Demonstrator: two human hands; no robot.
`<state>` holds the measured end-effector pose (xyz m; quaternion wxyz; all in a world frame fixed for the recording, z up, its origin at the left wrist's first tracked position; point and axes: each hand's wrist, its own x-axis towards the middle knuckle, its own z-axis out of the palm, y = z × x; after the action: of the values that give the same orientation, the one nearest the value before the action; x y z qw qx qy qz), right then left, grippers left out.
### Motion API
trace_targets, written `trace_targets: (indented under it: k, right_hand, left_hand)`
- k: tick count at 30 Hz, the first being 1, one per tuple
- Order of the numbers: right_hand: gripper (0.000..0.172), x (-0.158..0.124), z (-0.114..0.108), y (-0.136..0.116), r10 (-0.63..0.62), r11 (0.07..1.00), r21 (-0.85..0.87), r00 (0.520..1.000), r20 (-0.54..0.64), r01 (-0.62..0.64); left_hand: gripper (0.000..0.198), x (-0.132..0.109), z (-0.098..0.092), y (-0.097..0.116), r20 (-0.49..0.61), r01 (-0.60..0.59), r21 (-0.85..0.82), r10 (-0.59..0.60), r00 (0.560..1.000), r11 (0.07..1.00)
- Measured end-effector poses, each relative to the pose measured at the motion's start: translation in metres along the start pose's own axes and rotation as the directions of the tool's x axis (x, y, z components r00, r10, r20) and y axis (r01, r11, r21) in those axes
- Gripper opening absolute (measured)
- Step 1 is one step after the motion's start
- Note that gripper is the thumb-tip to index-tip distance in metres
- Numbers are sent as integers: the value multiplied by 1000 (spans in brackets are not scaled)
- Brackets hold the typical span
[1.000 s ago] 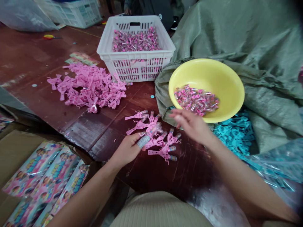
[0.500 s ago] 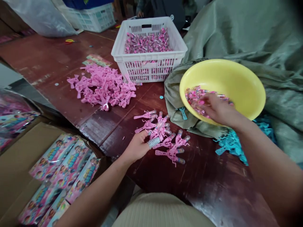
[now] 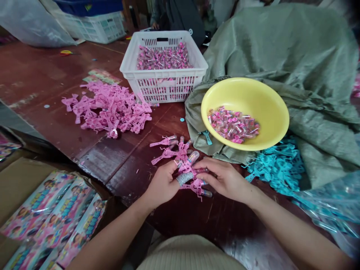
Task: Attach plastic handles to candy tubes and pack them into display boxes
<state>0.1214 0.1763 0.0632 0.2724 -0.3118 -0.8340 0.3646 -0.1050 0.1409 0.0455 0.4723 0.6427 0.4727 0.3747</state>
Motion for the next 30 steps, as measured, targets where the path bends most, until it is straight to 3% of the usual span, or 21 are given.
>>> trace_targets:
  k: [2, 4, 6, 8, 11, 14, 16, 18, 20, 23, 28, 30]
  right_hand:
    - [18, -4, 6, 1, 74, 995, 69, 997, 15, -75]
    - [28, -9, 13, 5, 183, 964, 176, 978, 100, -198]
    - [41, -13, 16, 12, 277, 926, 204, 939, 203, -317]
    - [42, -12, 13, 21, 328, 928, 113, 922, 204, -355]
    - [32, -5, 2, 30, 262, 964, -61, 962, 72, -258]
    - [31, 0, -6, 30, 155, 986, -83, 983, 101, -147]
    - [26, 0, -5, 29, 169, 985, -73, 970, 177, -159]
    - [39, -3, -2, 31, 212, 975, -113, 953, 218, -191]
    - [41, -4, -2, 36, 246, 960, -187, 948, 203, -209]
    - [26, -2, -7, 44, 278, 946, -214, 950, 142, -244]
    - [18, 7, -13, 37, 137, 990, -69, 975, 177, -127]
    - [35, 11, -14, 32, 132, 991, -48, 979, 152, -126]
  left_hand:
    - [12, -6, 0, 0, -51, -102, 249, 118, 992, 963]
    - [17, -12, 2, -2, -23, -210, 469, 249, 968, 858]
    - [22, -14, 5, -9, 45, -286, 593, 323, 945, 753]
    - [22, -13, 6, -18, 59, -295, 632, 335, 940, 717]
    - [21, -7, 5, -28, -60, -197, 550, 274, 960, 811]
    - [22, -3, 4, -28, -135, -122, 398, 190, 973, 909]
    - [21, -2, 4, -26, -137, -116, 365, 176, 975, 924]
    - [20, -1, 3, -27, -126, -107, 369, 164, 978, 923]
    - [19, 0, 4, -29, -107, -61, 360, 106, 989, 931]
    - [24, 3, 6, -31, -119, 43, 238, -15, 993, 970]
    - [28, 9, 9, -23, -47, 54, -44, -56, 997, 998]
    - [31, 13, 7, -18, -67, 69, -98, -76, 995, 993]
